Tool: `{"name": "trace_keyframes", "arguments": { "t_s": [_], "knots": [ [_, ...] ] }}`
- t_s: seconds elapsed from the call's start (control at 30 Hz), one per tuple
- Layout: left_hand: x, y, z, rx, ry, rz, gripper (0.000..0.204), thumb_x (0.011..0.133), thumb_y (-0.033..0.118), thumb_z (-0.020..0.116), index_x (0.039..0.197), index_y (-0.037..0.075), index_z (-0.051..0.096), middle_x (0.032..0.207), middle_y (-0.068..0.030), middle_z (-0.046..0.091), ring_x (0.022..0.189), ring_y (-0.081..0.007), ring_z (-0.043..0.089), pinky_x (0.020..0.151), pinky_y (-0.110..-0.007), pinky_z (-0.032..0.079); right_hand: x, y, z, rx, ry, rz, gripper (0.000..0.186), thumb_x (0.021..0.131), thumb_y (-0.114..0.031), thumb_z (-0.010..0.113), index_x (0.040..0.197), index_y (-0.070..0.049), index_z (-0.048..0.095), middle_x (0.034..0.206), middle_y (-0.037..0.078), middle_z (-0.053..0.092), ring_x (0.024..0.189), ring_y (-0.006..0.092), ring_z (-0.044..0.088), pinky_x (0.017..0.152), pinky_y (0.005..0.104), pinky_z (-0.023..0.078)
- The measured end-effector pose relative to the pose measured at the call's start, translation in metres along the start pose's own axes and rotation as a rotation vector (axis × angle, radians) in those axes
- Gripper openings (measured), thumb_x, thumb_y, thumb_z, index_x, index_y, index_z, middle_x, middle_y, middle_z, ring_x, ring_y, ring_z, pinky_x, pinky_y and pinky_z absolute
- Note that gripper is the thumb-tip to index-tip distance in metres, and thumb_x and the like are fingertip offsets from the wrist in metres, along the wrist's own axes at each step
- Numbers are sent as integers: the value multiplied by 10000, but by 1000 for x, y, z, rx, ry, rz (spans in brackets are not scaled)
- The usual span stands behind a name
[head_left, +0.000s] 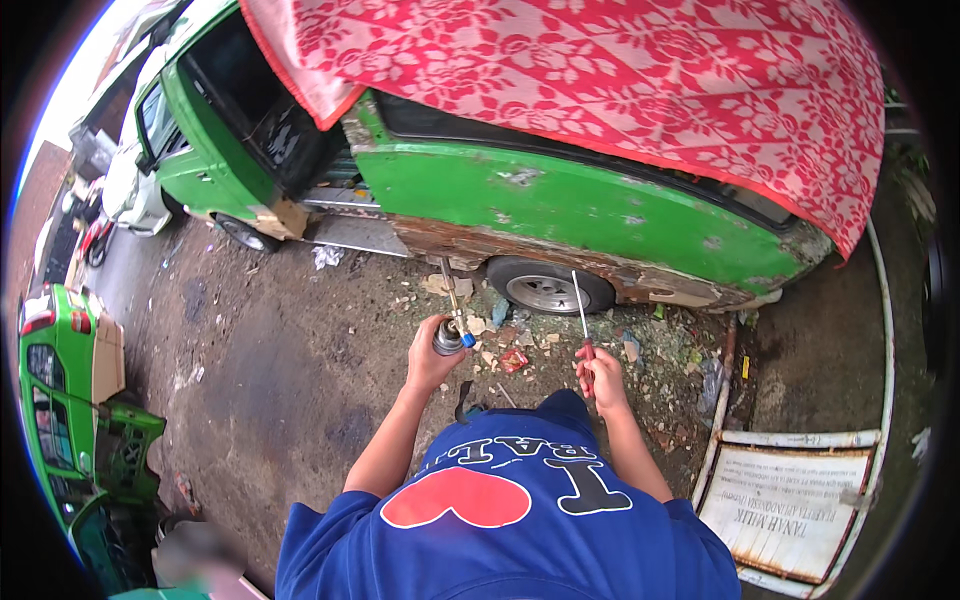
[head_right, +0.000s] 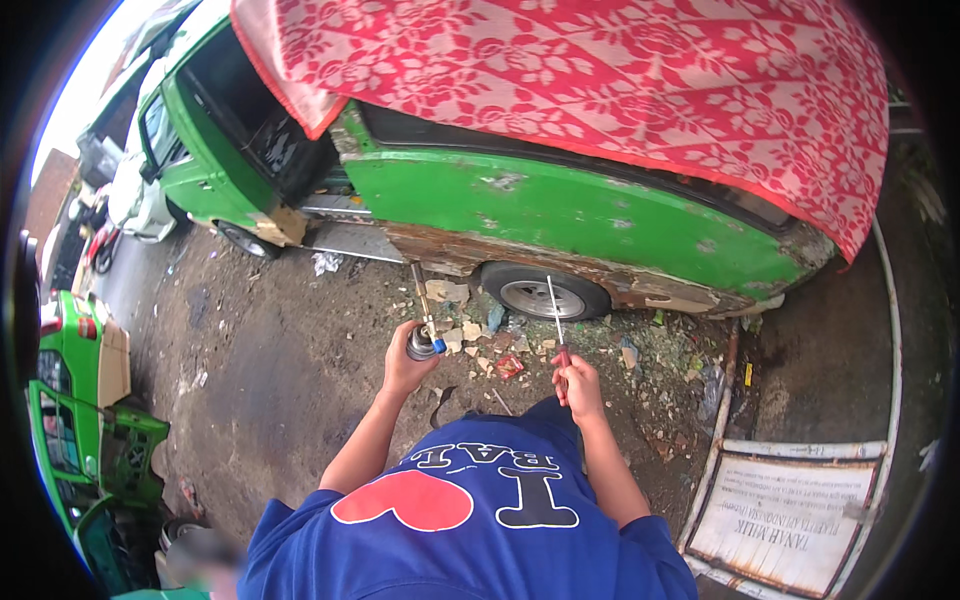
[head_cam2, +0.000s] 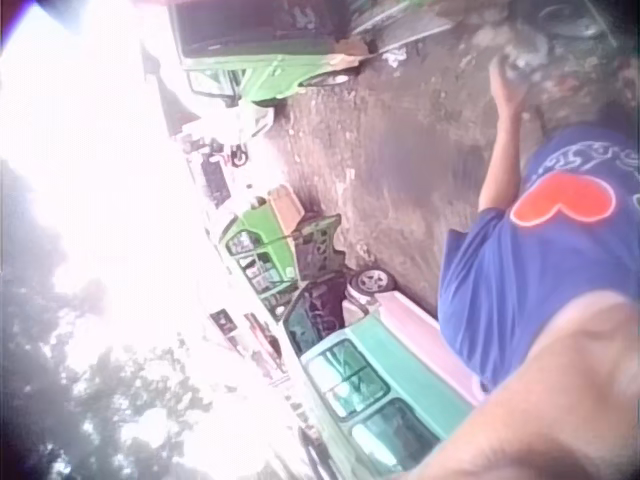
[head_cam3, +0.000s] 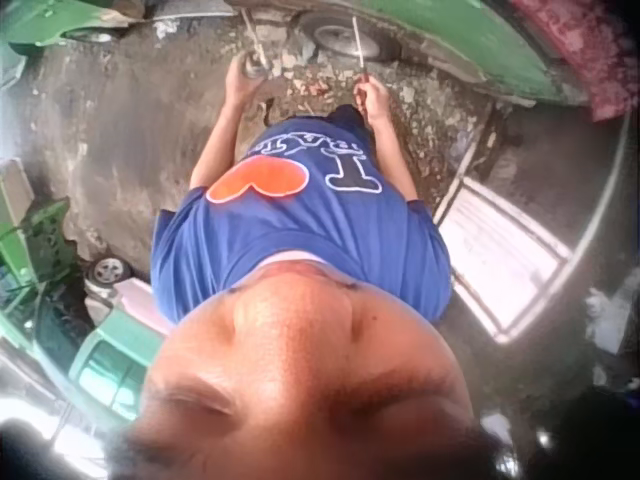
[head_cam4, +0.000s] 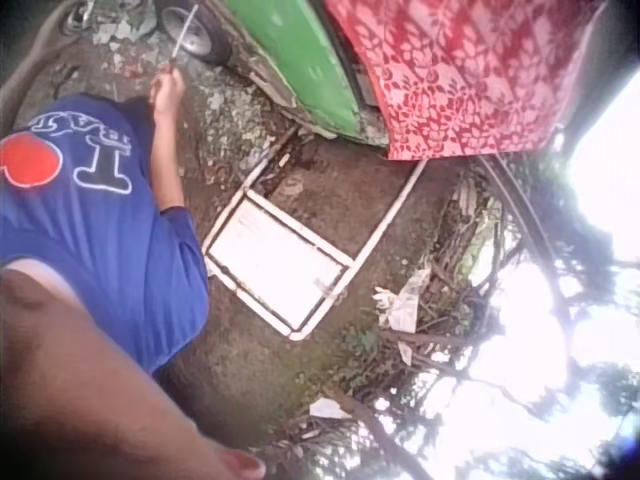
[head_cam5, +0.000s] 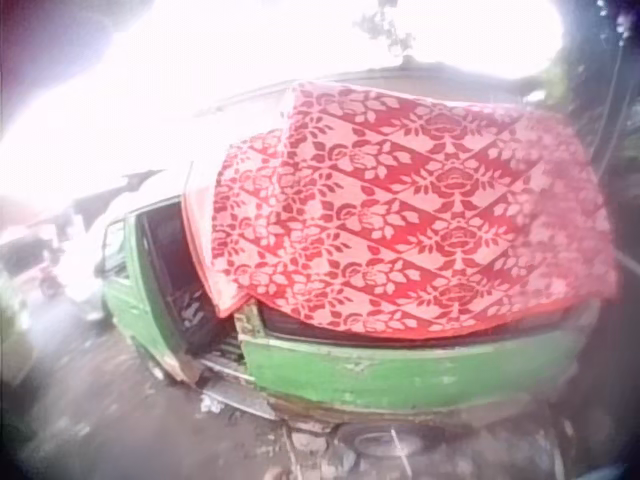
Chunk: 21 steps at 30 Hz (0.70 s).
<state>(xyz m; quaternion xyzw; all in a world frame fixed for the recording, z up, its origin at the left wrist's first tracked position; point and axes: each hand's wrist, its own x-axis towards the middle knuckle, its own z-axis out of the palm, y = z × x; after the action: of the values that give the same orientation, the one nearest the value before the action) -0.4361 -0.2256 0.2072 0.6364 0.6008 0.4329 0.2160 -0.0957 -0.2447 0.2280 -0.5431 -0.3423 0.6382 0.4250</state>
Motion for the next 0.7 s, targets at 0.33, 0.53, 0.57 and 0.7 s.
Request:
{"name": "trace_keyframes", "arguments": {
  "t_s": [0.33, 0.53, 0.57, 0.7],
  "knots": [
    [17, -102, -105, 70, 339, -259, 721, 640, 220, 892, 1255, 62, 549, 1178, -111, 587, 1199, -309, 479, 1051, -428, 380, 107, -18, 152, -242, -304, 94, 203, 896, -104, 479, 1037, -39, 609, 723, 32, 588, 471, 83, 489, 373, 226, 356],
    [55, -175, -140, -1, 527, -347, 794, 617, 211, 924, 1287, 47, 530, 1210, -136, 556, 1183, -306, 494, 1036, -402, 403, 198, -17, 234, -290, -428, 127, 168, 901, -99, 486, 1002, -23, 597, 691, 25, 573, 459, 68, 473, 365, 228, 352],
    [66, -187, -147, 33, 540, -344, 817, 610, 198, 933, 1294, 34, 517, 1228, -141, 555, 1182, -312, 515, 1031, -398, 419, 217, -17, 249, -300, -454, 124, 165, 901, -99, 486, 997, -23, 597, 689, 25, 573, 458, 68, 473, 364, 228, 351],
    [103, -232, -180, -5, 577, -381, 789, 631, 182, 925, 1284, 9, 516, 1276, -149, 556, 1208, -299, 543, 1048, -387, 424, 283, -22, 320, -329, -549, 109, 151, 920, -111, 488, 957, -28, 608, 679, 33, 578, 436, 70, 474, 358, 239, 358]
  ]
}}
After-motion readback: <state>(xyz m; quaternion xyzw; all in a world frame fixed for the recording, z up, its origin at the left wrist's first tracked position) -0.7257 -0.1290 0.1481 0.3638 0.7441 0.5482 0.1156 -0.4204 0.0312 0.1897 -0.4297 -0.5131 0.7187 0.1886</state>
